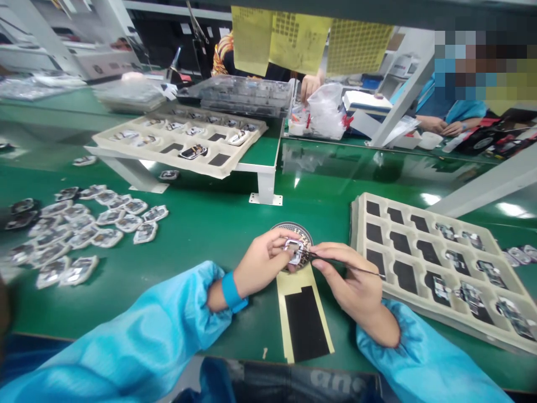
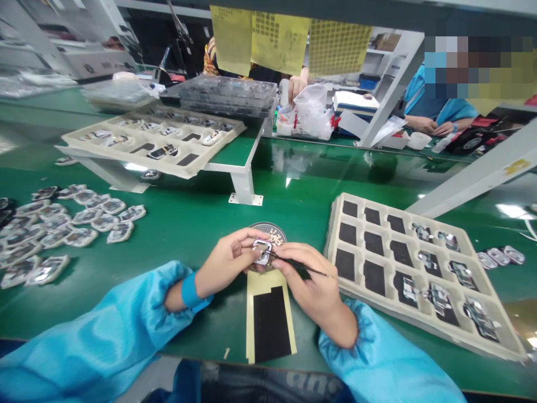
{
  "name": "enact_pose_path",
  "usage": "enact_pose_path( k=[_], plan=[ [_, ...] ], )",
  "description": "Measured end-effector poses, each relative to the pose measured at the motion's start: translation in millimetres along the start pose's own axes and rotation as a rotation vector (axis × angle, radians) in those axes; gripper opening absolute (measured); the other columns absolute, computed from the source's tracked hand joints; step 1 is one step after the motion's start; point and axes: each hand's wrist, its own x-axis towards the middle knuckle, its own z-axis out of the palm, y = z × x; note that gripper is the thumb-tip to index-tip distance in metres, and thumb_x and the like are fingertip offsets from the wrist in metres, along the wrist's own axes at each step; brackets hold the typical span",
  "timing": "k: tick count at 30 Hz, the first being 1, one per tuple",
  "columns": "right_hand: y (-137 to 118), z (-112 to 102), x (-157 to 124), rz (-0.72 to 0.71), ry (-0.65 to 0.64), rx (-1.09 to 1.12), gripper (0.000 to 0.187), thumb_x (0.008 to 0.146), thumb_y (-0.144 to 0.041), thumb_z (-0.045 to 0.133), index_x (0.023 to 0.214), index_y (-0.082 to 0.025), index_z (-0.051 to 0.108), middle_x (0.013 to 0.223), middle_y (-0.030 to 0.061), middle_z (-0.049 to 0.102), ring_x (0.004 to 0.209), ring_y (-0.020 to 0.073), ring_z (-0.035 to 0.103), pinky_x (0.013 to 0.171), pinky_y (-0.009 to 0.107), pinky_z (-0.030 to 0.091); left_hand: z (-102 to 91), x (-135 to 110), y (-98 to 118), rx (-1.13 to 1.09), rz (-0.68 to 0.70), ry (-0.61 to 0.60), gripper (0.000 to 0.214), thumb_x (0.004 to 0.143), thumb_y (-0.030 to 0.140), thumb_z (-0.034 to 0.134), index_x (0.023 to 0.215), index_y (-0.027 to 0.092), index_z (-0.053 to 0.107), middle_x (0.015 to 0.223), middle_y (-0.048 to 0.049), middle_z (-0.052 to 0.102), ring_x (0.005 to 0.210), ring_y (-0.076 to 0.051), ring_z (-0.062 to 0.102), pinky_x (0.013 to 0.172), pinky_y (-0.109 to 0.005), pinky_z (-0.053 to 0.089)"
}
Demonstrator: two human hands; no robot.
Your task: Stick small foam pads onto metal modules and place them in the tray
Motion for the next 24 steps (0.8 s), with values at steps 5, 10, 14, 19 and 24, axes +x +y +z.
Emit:
enact_pose_path(
  k=[5, 10, 14, 19, 24],
  plan=[
    [-1.9, -0.5, -0.2, 0.003, 0.028, 0.043, 0.031, 0.085, 0.0, 0.071, 0.109, -0.018, 0.067, 0.11, 0.0022, 0.066, 0.109, 0.01, 0.066, 0.099, 0.024, 0.059, 0.3, -3.6, 4.8, -0.079, -0.044, -0.152, 0.039, 0.086, 0.021, 0.07, 0.121, 0.007, 0.059, 0.095, -0.0118, 0.071, 0.069, -0.017, 0.071, 0.05, -0.013, 0.048],
    [-1.7, -0.8, -0.7, 0.007, 0.032, 0.054, 0.031, 0.085, -0.001, 0.071, 0.109, -0.018, 0.067, 0.109, 0.0026, 0.066, 0.108, 0.0105, 0.066, 0.097, 0.024, 0.06, -1.9, -3.2, 1.9, -0.057, -0.083, -0.173, 0.045, 0.087, 0.024, 0.069, 0.128, 0.008, 0.057, 0.092, -0.012, 0.071, 0.068, -0.021, 0.072, 0.046, -0.013, 0.042],
    [-2.2, -2.1, -1.1, 0.008, 0.041, 0.04, 0.031, 0.085, -0.001, 0.071, 0.11, -0.019, 0.067, 0.109, 0.0026, 0.066, 0.107, 0.0104, 0.066, 0.097, 0.024, 0.06, -1.1, -2.8, 1.3, -0.073, -0.093, -0.172, 0.048, 0.088, 0.025, 0.07, 0.13, 0.008, 0.055, 0.093, -0.0129, 0.071, 0.07, -0.023, 0.073, 0.046, -0.014, 0.043],
    [-1.4, -1.2, -2.2, 0.013, 0.045, 0.044, 0.03, 0.085, -0.001, 0.07, 0.109, -0.018, 0.067, 0.109, 0.0026, 0.066, 0.108, 0.0102, 0.066, 0.098, 0.024, 0.06, -1.5, -2.5, 0.5, -0.093, -0.096, -0.191, 0.052, 0.088, 0.027, 0.071, 0.133, 0.008, 0.054, 0.096, -0.0141, 0.07, 0.072, -0.024, 0.073, 0.047, -0.016, 0.046],
    [4.1, 0.3, -6.4, 0.122, 0.09, 0.095, 0.026, 0.088, -0.005, 0.069, 0.108, -0.023, 0.068, 0.107, 0.0015, 0.066, 0.105, 0.0113, 0.068, 0.095, 0.026, 0.062, -2.2, -2.4, -0.5, -0.111, -0.11, -0.204, 0.051, 0.088, 0.027, 0.072, 0.133, 0.008, 0.056, 0.097, -0.0148, 0.071, 0.072, -0.023, 0.073, 0.048, -0.015, 0.047]
  ],
)
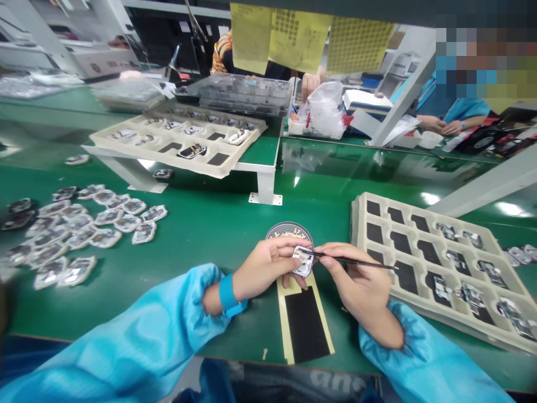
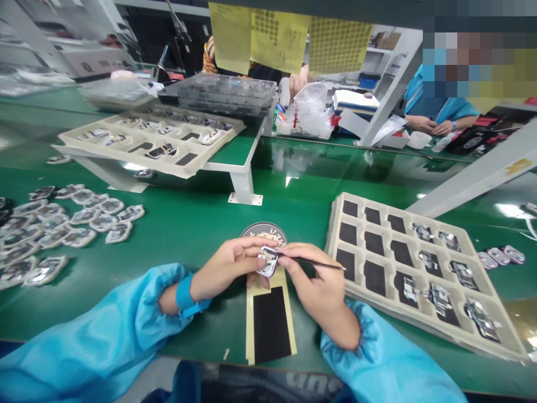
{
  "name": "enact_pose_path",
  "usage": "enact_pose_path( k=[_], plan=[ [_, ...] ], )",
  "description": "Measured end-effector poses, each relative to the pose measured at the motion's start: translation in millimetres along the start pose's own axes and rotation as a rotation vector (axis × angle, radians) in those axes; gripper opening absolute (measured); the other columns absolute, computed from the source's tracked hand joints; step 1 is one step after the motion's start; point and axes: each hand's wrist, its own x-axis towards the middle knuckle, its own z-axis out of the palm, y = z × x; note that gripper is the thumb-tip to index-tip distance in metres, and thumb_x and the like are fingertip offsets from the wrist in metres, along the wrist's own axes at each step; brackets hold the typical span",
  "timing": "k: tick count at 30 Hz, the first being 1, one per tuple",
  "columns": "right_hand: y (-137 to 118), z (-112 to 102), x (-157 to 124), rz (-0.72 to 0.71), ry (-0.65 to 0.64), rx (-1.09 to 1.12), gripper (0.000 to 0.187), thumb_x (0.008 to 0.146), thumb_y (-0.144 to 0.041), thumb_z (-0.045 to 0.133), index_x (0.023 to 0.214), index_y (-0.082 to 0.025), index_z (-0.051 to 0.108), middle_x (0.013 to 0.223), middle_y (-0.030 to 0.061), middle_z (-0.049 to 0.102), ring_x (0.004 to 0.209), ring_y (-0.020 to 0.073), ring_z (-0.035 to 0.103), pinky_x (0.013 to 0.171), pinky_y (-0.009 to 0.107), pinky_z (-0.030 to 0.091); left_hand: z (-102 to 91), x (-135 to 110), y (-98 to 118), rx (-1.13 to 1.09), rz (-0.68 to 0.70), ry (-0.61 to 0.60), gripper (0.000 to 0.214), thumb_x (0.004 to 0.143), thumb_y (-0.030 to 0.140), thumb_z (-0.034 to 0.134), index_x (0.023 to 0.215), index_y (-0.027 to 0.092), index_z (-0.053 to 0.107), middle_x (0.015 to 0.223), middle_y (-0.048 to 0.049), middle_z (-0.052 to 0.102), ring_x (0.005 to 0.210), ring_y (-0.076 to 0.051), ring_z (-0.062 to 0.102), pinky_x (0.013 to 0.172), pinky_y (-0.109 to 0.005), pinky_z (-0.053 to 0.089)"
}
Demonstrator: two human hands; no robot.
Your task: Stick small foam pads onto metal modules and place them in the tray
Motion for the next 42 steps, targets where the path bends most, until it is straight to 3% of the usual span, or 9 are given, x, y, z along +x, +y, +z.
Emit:
enact_pose_path(
  k=[8, 15, 18, 23, 29, 32, 36, 38, 42],
  plan=[
    [1, 0, -2, 0.09, 0.052, 0.032, 0.021, 0.088, -0.012, 0.072, 0.105, -0.024, 0.069, 0.106, 0.0012, 0.066, 0.103, 0.0116, 0.069, 0.096, 0.027, 0.063, 2.6, -3, 1, 0.009, 0.007, 0.0, 0.059, 0.086, 0.033, 0.075, 0.134, 0.007, 0.053, 0.108, -0.0209, 0.07, 0.081, -0.027, 0.074, 0.053, -0.017, 0.054],
    [0, 1, 0, 0.191, 0.093, 0.036, 0.014, 0.088, -0.022, 0.074, 0.1, -0.015, 0.071, 0.103, 0.0056, 0.067, 0.099, 0.0118, 0.07, 0.093, 0.021, 0.064, 5.9, -2, -2, 0.06, 0.043, 0.05, 0.057, 0.087, 0.032, 0.075, 0.135, 0.009, 0.055, 0.112, -0.0182, 0.071, 0.087, -0.023, 0.074, 0.059, -0.017, 0.056],
    [-8, 3, 6, 0.347, 0.13, 0.149, 0.024, 0.087, -0.031, 0.077, 0.095, -0.01, 0.069, 0.095, 0.0084, 0.068, 0.086, 0.0112, 0.071, 0.081, 0.015, 0.064, 6.9, -4, -5, 0.287, 0.144, 0.14, 0.043, 0.093, 0.03, 0.067, 0.133, 0.016, 0.061, 0.12, -0.0111, 0.07, 0.095, -0.017, 0.073, 0.071, -0.016, 0.058],
    [-12, 2, 15, 0.553, 0.105, 0.331, 0.043, 0.084, -0.045, 0.079, 0.094, -0.007, 0.062, 0.083, 0.0102, 0.067, 0.069, 0.0115, 0.069, 0.066, 0.014, 0.061, 1.2, -11, -6, 0.963, 0.528, 0.187, 0.037, 0.102, 0.024, 0.051, 0.137, 0.027, 0.061, 0.133, 0.0024, 0.065, 0.122, -0.011, 0.063, 0.109, -0.021, 0.05],
    [-7, 0, 18, 0.75, 0.043, 0.516, 0.058, 0.077, -0.053, 0.083, 0.098, -0.006, 0.055, 0.075, 0.0101, 0.064, 0.065, 0.0127, 0.067, 0.059, 0.015, 0.057, -5.4, -9, -7, 1.116, 0.67, 0.13, 0.043, 0.102, 0.016, 0.047, 0.143, 0.023, 0.056, 0.141, 0.0039, 0.06, 0.131, -0.006, 0.056, 0.117, -0.016, 0.04],
    [-13, -5, 18, 0.653, 0.022, 0.499, 0.051, 0.086, -0.054, 0.074, 0.094, -0.008, 0.053, 0.079, 0.0096, 0.065, 0.066, 0.0121, 0.067, 0.062, 0.017, 0.06, -3.6, -5, -7, 0.93, 0.457, 0.255, 0.035, 0.1, 0.025, 0.054, 0.133, 0.027, 0.065, 0.126, 0.0029, 0.069, 0.112, -0.009, 0.068, 0.102, -0.019, 0.054],
    [-17, -11, 13, 0.323, 0.048, 0.188, 0.026, 0.097, -0.036, 0.064, 0.093, -0.011, 0.06, 0.092, 0.0058, 0.068, 0.081, 0.0081, 0.07, 0.077, 0.013, 0.062, 1.8, 1, -1, 0.373, 0.141, 0.333, 0.038, 0.088, 0.03, 0.073, 0.122, 0.015, 0.069, 0.108, -0.007, 0.074, 0.093, -0.015, 0.073, 0.079, -0.018, 0.061],
    [-15, -12, 9, 0.142, 0.003, 0.037, 0.007, 0.095, -0.021, 0.066, 0.099, -0.015, 0.066, 0.098, 0.002, 0.068, 0.093, 0.006, 0.07, 0.089, 0.012, 0.061, 3.7, 3, 3, 0.251, 0.102, 0.337, 0.042, 0.085, 0.03, 0.076, 0.121, 0.011, 0.068, 0.108, -0.0108, 0.074, 0.091, -0.015, 0.072, 0.076, -0.017, 0.06],
    [-11, -12, 7, -0.042, -0.087, -0.091, 0.02, 0.091, -0.01, 0.068, 0.108, -0.02, 0.067, 0.106, -0.0013, 0.067, 0.103, 0.0037, 0.067, 0.097, 0.011, 0.058, 4.2, 4, 7, 0.249, 0.121, 0.351, 0.042, 0.086, 0.034, 0.075, 0.119, 0.008, 0.07, 0.104, -0.0119, 0.074, 0.081, -0.012, 0.07, 0.06, -0.013, 0.054]
  ],
)
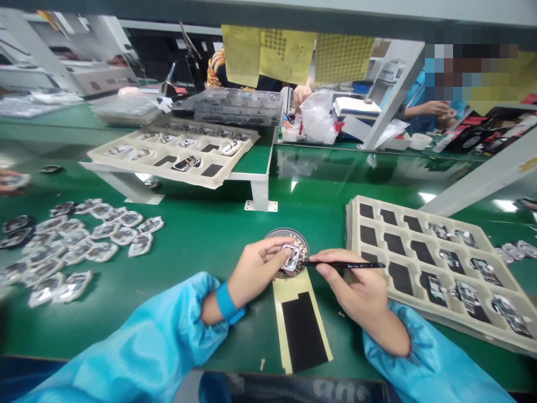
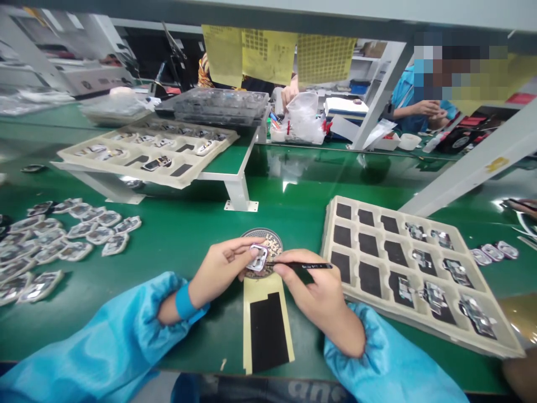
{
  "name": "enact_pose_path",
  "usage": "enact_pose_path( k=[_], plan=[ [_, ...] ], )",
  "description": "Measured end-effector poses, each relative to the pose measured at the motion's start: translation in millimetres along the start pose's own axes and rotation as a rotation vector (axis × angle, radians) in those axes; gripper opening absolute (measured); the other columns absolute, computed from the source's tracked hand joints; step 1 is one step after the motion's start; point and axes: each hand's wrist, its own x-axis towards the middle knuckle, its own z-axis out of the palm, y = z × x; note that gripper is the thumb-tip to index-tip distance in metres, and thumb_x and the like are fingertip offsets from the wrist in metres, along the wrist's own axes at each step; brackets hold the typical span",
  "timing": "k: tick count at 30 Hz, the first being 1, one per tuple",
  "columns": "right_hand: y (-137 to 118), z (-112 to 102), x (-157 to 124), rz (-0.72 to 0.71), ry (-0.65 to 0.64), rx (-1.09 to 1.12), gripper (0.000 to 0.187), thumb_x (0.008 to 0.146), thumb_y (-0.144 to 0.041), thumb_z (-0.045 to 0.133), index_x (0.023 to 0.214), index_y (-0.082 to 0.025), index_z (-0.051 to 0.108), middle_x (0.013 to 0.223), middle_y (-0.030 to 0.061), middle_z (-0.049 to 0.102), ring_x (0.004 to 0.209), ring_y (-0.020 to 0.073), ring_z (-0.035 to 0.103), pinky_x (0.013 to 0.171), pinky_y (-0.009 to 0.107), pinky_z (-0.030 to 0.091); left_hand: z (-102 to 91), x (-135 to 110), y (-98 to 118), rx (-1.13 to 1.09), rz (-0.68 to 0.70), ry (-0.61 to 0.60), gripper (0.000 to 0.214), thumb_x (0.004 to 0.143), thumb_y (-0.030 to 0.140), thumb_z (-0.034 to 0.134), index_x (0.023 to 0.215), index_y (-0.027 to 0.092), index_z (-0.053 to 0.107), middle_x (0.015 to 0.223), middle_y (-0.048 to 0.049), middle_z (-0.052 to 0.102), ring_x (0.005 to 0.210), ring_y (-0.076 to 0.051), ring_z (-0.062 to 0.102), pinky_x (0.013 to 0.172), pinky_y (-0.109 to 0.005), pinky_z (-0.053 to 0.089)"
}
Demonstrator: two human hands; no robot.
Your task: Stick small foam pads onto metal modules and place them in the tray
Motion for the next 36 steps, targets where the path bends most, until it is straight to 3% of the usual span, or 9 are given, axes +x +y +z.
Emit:
enact_pose_path(
  k=[6, 14, 19, 23, 27, 30, 33, 36],
  plan=[
    [1, 0, 1, -0.019, -0.017, -0.049, 0.021, 0.09, -0.012, 0.071, 0.109, -0.019, 0.067, 0.106, -0.0026, 0.067, 0.103, 0.0017, 0.067, 0.098, 0.008, 0.056, -1.0, -1, -3, -0.011, 0.007, 0.004, 0.047, 0.085, 0.042, 0.076, 0.12, 0.01, 0.071, 0.096, -0.0106, 0.074, 0.06, -0.008, 0.06, 0.046, -0.014, 0.043],
    [2, -1, 0, 0.016, -0.053, 0.043, 0.021, 0.092, -0.008, 0.066, 0.109, -0.02, 0.068, 0.108, -0.0017, 0.067, 0.105, 0.0037, 0.067, 0.098, 0.012, 0.059, -2.3, -1, -3, -0.019, 0.006, 0.021, 0.045, 0.085, 0.042, 0.076, 0.119, 0.012, 0.073, 0.092, -0.0092, 0.074, 0.055, -0.006, 0.053, 0.045, -0.013, 0.044],
    [2, -6, -1, 0.051, -0.143, 0.078, 0.018, 0.091, -0.011, 0.068, 0.106, -0.02, 0.071, 0.104, -0.0015, 0.068, 0.099, 0.0042, 0.069, 0.093, 0.011, 0.06, -4.9, 1, -2, -0.009, -0.03, 0.011, 0.048, 0.085, 0.044, 0.076, 0.12, 0.012, 0.073, 0.101, -0.0116, 0.073, 0.052, -0.005, 0.053, 0.045, -0.015, 0.045],
    [2, -8, -3, 0.064, -0.145, 0.104, 0.014, 0.091, -0.012, 0.068, 0.103, -0.018, 0.072, 0.099, 0.0004, 0.068, 0.094, 0.0046, 0.069, 0.088, 0.011, 0.061, -6.0, 3, 0, -0.029, -0.034, 0.035, 0.049, 0.083, 0.045, 0.077, 0.117, 0.01, 0.073, 0.09, -0.0105, 0.073, 0.051, -0.007, 0.055, 0.046, -0.015, 0.047],
    [6, -9, -5, 0.112, -0.11, 0.187, 0.013, 0.094, -0.016, 0.065, 0.106, -0.014, 0.07, 0.103, 0.0055, 0.067, 0.093, 0.0067, 0.069, 0.082, 0.014, 0.061, -6.2, 3, -1, -0.055, -0.046, 0.008, 0.051, 0.083, 0.041, 0.077, 0.122, 0.01, 0.068, 0.103, -0.0125, 0.073, 0.068, -0.012, 0.065, 0.052, -0.016, 0.052],
    [7, -10, -6, 0.118, -0.117, 0.227, 0.014, 0.098, -0.02, 0.058, 0.101, -0.013, 0.07, 0.099, 0.0054, 0.067, 0.092, 0.0058, 0.068, 0.082, 0.014, 0.06, -7.5, 3, -3, -0.054, -0.026, -0.052, 0.054, 0.082, 0.037, 0.078, 0.126, 0.012, 0.061, 0.12, -0.0136, 0.069, 0.09, -0.017, 0.071, 0.067, -0.017, 0.058],
    [2, -10, -8, 0.142, -0.129, 0.387, 0.031, 0.104, -0.027, 0.049, 0.086, -0.009, 0.066, 0.083, 0.0054, 0.066, 0.077, 0.0045, 0.067, 0.071, 0.012, 0.056, -9.7, 4, -7, -0.003, 0.012, -0.04, 0.057, 0.078, 0.035, 0.082, 0.124, 0.012, 0.057, 0.124, -0.0132, 0.067, 0.105, -0.016, 0.069, 0.087, -0.016, 0.058],
    [-1, -16, -8, 0.207, -0.066, 0.502, 0.049, 0.106, -0.039, 0.042, 0.072, -0.008, 0.054, 0.067, 0.0056, 0.061, 0.057, 0.0049, 0.06, 0.054, 0.012, 0.048, -11.3, 6, -8, 0.059, 0.009, 0.005, 0.065, 0.074, 0.041, 0.086, 0.125, 0.014, 0.055, 0.125, -0.0115, 0.066, 0.106, -0.015, 0.069, 0.09, -0.014, 0.057]
  ],
)
